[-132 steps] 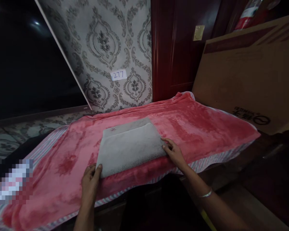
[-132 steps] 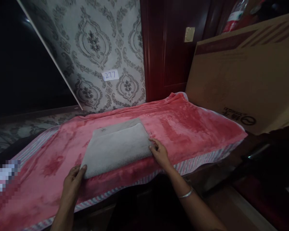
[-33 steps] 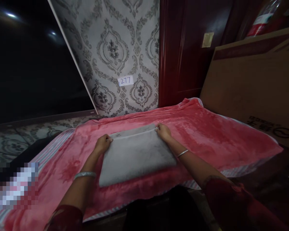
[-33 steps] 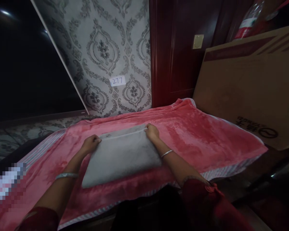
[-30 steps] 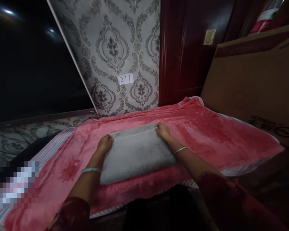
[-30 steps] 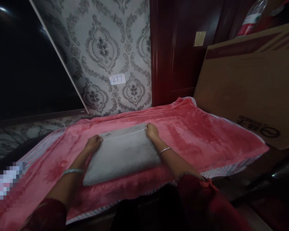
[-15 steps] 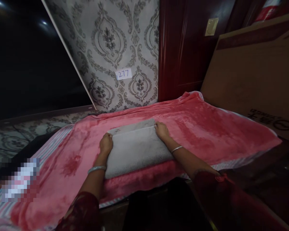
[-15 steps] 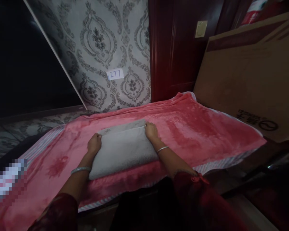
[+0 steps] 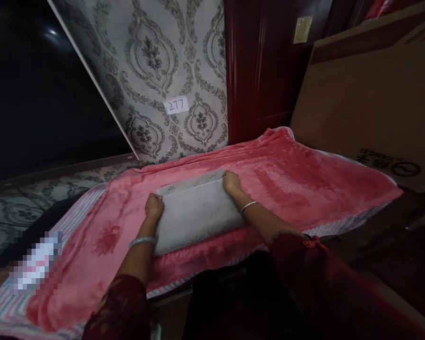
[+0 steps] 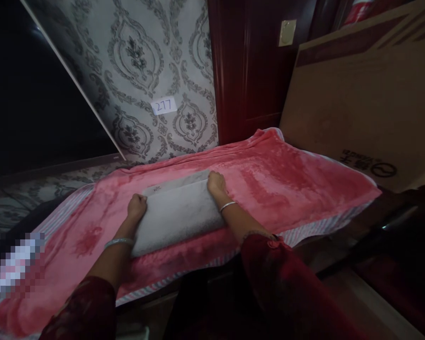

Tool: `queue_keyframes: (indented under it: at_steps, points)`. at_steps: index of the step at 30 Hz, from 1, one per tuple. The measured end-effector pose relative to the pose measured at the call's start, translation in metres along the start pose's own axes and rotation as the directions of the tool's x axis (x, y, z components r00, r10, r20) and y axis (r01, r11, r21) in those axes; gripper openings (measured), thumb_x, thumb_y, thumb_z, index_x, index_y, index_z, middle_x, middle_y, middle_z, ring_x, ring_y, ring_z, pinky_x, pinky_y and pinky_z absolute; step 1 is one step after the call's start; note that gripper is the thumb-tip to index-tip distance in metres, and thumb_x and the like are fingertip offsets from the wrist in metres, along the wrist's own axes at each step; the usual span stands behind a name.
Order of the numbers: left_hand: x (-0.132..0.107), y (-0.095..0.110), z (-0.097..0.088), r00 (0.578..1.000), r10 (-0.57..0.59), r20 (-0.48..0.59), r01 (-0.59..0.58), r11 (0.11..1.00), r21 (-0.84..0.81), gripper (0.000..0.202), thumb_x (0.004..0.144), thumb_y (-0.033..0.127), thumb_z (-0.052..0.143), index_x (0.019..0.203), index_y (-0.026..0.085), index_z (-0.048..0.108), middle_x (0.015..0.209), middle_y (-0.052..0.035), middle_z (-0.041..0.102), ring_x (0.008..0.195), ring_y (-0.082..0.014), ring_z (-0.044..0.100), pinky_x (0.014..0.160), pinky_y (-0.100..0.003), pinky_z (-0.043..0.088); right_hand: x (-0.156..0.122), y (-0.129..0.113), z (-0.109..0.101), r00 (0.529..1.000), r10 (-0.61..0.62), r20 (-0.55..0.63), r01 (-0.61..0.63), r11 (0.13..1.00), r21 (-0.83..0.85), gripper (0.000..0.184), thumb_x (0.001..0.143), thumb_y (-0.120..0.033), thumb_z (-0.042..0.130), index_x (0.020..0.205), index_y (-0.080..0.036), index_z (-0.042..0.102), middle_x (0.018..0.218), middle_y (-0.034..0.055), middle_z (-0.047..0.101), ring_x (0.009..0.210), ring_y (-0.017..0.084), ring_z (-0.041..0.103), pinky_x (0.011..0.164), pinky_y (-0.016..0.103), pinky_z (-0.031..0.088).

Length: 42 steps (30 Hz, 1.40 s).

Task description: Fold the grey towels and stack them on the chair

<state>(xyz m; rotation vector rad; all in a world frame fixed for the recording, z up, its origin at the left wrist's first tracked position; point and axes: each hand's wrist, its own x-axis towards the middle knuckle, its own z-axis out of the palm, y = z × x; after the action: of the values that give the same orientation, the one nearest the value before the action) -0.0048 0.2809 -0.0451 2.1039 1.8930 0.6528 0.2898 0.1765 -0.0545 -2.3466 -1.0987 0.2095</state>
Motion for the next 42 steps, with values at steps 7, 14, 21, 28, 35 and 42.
queue_keyframes:
  at_steps: [7, 14, 21, 28, 35, 42]
  points:
    - [-0.007, -0.004, 0.01, 0.998, -0.026, -0.063, 0.022, 0.998, -0.052, 0.018, 0.094, 0.023, 0.043, 0.105, 0.018, 0.057, 0.11, -0.0138, 0.067, 0.102, -0.0247, 0.063, 0.087, -0.036, 0.047, -0.007, 0.015, 0.012, 0.997, -0.06, -0.044, 0.062, 0.997, 0.042, 0.035, 0.097, -0.022, 0.041, 0.124, -0.017, 0.063, 0.122, 0.0129, 0.066, 0.115, 0.021, 0.059, 0.093, 0.029, 0.044]
    - [-0.004, 0.001, 0.0, 0.999, -0.023, -0.049, 0.021, 0.999, -0.024, 0.018, 0.09, 0.019, 0.048, 0.102, 0.015, 0.061, 0.103, -0.0138, 0.069, 0.1, -0.0251, 0.065, 0.086, -0.036, 0.05, -0.005, 0.013, -0.004, 0.996, -0.088, 0.03, 0.087, 0.995, 0.048, 0.036, 0.095, -0.019, 0.045, 0.125, -0.016, 0.064, 0.122, 0.0103, 0.069, 0.112, 0.019, 0.063, 0.092, 0.026, 0.046]
    - [-0.028, 0.029, -0.012, 0.987, 0.139, -0.079, -0.131, 0.987, 0.092, 0.05, 0.09, 0.028, 0.051, 0.135, 0.007, 0.052, 0.144, -0.0248, 0.048, 0.137, -0.0339, 0.044, 0.11, -0.047, 0.038, -0.041, 0.006, -0.023, 0.963, -0.27, 0.022, 0.271, 0.961, -0.058, 0.055, 0.096, -0.032, 0.05, 0.149, -0.019, 0.045, 0.153, 0.0126, 0.044, 0.139, 0.026, 0.04, 0.111, 0.04, 0.036]
    - [-0.093, 0.067, 0.029, 0.731, 0.578, 0.363, -0.671, 0.706, 0.228, 0.062, 0.098, 0.046, 0.038, 0.154, 0.02, 0.031, 0.163, -0.0112, 0.022, 0.151, -0.0288, 0.017, 0.121, -0.055, 0.018, -0.076, 0.003, 0.006, 0.86, -0.49, 0.14, 0.509, 0.841, -0.185, 0.06, 0.098, -0.054, 0.041, 0.154, -0.03, 0.036, 0.163, 0.0071, 0.027, 0.149, 0.034, 0.021, 0.116, 0.058, 0.018]
    - [-0.091, 0.062, 0.036, 0.743, 0.554, 0.375, -0.659, 0.704, 0.267, 0.065, 0.099, 0.053, 0.032, 0.156, 0.021, 0.027, 0.164, -0.0113, 0.017, 0.152, -0.0266, 0.014, 0.122, -0.054, 0.016, -0.077, 0.01, 0.012, 0.861, -0.49, 0.136, 0.508, 0.84, -0.191, 0.061, 0.098, -0.057, 0.037, 0.154, -0.03, 0.036, 0.163, 0.0068, 0.028, 0.149, 0.033, 0.021, 0.117, 0.057, 0.016]
    - [-0.065, 0.026, 0.009, 0.85, 0.368, 0.376, -0.503, 0.777, 0.377, 0.066, 0.099, 0.054, 0.03, 0.157, 0.022, 0.025, 0.164, -0.0113, 0.015, 0.152, -0.0281, 0.013, 0.12, -0.059, 0.017, -0.076, 0.009, 0.008, 0.861, -0.482, 0.164, 0.508, 0.837, -0.202, 0.062, 0.099, -0.058, 0.033, 0.155, -0.03, 0.034, 0.163, 0.0063, 0.026, 0.15, 0.032, 0.02, 0.118, 0.056, 0.016]
